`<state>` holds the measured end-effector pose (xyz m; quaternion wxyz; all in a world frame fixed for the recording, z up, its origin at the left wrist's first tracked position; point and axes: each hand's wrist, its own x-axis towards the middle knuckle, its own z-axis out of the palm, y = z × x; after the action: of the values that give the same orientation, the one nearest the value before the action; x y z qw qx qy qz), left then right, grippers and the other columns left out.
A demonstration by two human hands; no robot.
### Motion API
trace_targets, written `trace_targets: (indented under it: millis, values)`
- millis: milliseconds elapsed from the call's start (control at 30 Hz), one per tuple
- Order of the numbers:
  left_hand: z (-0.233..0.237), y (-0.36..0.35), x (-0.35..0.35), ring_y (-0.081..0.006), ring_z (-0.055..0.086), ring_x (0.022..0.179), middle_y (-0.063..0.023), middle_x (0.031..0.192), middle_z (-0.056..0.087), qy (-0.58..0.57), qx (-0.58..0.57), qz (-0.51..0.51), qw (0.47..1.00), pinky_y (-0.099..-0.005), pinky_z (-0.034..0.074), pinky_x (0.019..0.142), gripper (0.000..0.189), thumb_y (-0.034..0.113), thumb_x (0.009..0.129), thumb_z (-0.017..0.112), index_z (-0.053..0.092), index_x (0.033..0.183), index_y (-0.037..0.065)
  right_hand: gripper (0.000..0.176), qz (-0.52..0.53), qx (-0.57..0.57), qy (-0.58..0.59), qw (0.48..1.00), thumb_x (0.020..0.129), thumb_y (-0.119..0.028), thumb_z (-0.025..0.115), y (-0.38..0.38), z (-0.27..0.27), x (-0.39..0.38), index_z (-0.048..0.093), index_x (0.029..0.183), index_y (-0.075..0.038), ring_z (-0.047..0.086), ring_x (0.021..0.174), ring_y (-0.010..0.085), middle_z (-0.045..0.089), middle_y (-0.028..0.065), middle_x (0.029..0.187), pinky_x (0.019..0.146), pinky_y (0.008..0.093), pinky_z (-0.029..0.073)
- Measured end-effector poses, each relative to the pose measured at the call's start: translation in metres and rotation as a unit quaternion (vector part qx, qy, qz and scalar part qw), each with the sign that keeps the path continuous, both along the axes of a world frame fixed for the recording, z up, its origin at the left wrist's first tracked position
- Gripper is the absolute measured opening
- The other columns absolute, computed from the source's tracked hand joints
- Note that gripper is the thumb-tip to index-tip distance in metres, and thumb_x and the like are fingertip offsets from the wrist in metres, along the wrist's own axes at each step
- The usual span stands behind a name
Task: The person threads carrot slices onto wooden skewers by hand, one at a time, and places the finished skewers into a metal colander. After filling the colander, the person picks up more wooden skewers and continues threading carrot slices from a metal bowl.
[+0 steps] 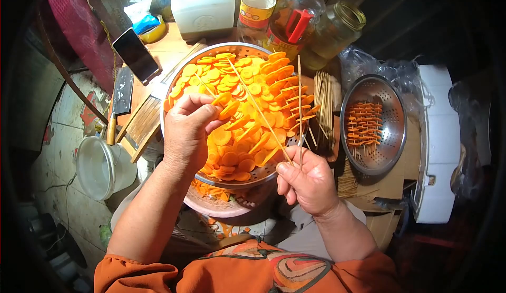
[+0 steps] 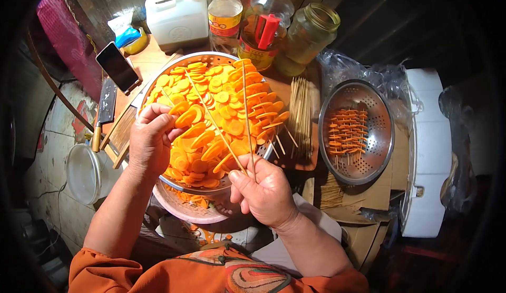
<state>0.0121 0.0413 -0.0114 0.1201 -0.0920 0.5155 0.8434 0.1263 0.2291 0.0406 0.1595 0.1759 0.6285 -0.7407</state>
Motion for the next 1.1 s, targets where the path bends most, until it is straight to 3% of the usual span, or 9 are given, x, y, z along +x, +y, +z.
trace_targets:
  millis: [300,500,567,633,667,767,867,1100]
  values:
    - [0.002,-0.002,-0.001,-0.0134,0.062,0.073,-0.0034,0.085,0.060,-0.009,0.010,-0.019,1.000,-0.0269,0.055,0.067,0.011,0.006,0.080,0.058,0.056,0.090,0.007,0.022,0.000,0.009,-0.002,1.000,0.091,-0.014,0.051,0.001,0.000,0.000,0.052,0.105,0.003,0.041,0.042,0.0019,0.054,0.0010,0.062,0.039,0.0143,0.034]
    - [-0.005,-0.019,-0.019,-0.0137,0.061,0.071,-0.0050,0.088,0.059,0.034,-0.150,-0.049,0.987,-0.0284,0.054,0.068,0.014,0.002,0.077,0.056,0.058,0.090,0.005,0.021,-0.033,-0.029,0.009,0.999,0.091,-0.014,0.051,0.005,-0.004,0.000,0.053,0.104,0.002,0.043,0.041,0.0036,0.056,0.0028,0.062,0.039,0.0149,0.035]
    - [-0.010,-0.028,-0.023,-0.0133,0.061,0.068,-0.0048,0.081,0.060,0.054,-0.212,-0.067,0.973,-0.0264,0.052,0.065,0.010,0.003,0.077,0.057,0.060,0.086,0.003,0.021,-0.046,-0.032,0.019,0.998,0.092,-0.014,0.050,0.005,-0.004,0.000,0.054,0.104,0.002,0.043,0.041,0.0043,0.056,0.0034,0.062,0.040,0.0151,0.035]
    - [-0.004,-0.034,-0.022,-0.0130,0.062,0.068,-0.0049,0.073,0.062,0.051,-0.483,-0.241,0.840,-0.0261,0.050,0.062,0.009,0.006,0.075,0.061,0.061,0.082,0.001,0.021,-0.040,-0.029,0.019,0.999,0.092,-0.015,0.050,0.005,-0.004,0.000,0.053,0.104,0.002,0.043,0.041,0.0040,0.056,0.0030,0.061,0.040,0.0150,0.035]
    - [-0.004,-0.039,-0.018,-0.0143,0.063,0.066,-0.0073,0.070,0.064,0.123,-0.572,-0.289,0.758,-0.0285,0.049,0.060,0.016,0.012,0.072,0.065,0.063,0.082,0.000,0.021,-0.033,-0.029,0.020,0.999,0.092,-0.015,0.050,0.004,-0.005,0.000,0.053,0.104,0.002,0.043,0.041,0.0039,0.056,0.0028,0.061,0.040,0.0150,0.035]
    - [0.003,-0.034,0.000,-0.0281,0.065,0.074,-0.0138,0.079,0.066,0.135,-0.699,-0.321,0.625,-0.0362,0.051,0.067,0.026,0.021,0.066,0.071,0.065,0.084,0.004,0.022,-0.023,-0.028,0.019,0.999,0.092,-0.016,0.050,0.003,-0.005,0.000,0.053,0.104,0.002,0.043,0.042,0.0036,0.055,0.0024,0.062,0.040,0.0149,0.035]
    - [-0.017,-0.037,0.007,-0.0313,0.064,0.078,-0.0143,0.079,0.065,0.199,-0.730,-0.297,0.582,-0.0382,0.051,0.070,0.024,0.020,0.064,0.071,0.064,0.082,0.005,0.022,-0.018,-0.027,0.014,0.999,0.092,-0.016,0.050,0.002,-0.003,0.000,0.053,0.104,0.002,0.043,0.042,0.0034,0.055,0.0022,0.062,0.041,0.0148,0.035]
    - [0.000,-0.039,0.000,-0.0317,0.063,0.077,-0.0149,0.078,0.063,0.097,-0.693,-0.345,0.626,-0.0378,0.049,0.068,0.021,0.020,0.069,0.066,0.062,0.084,0.005,0.022,-0.013,-0.014,0.020,1.000,0.092,-0.017,0.050,0.000,-0.004,0.000,0.053,0.104,0.002,0.043,0.043,0.0033,0.055,0.0019,0.062,0.041,0.0148,0.035]
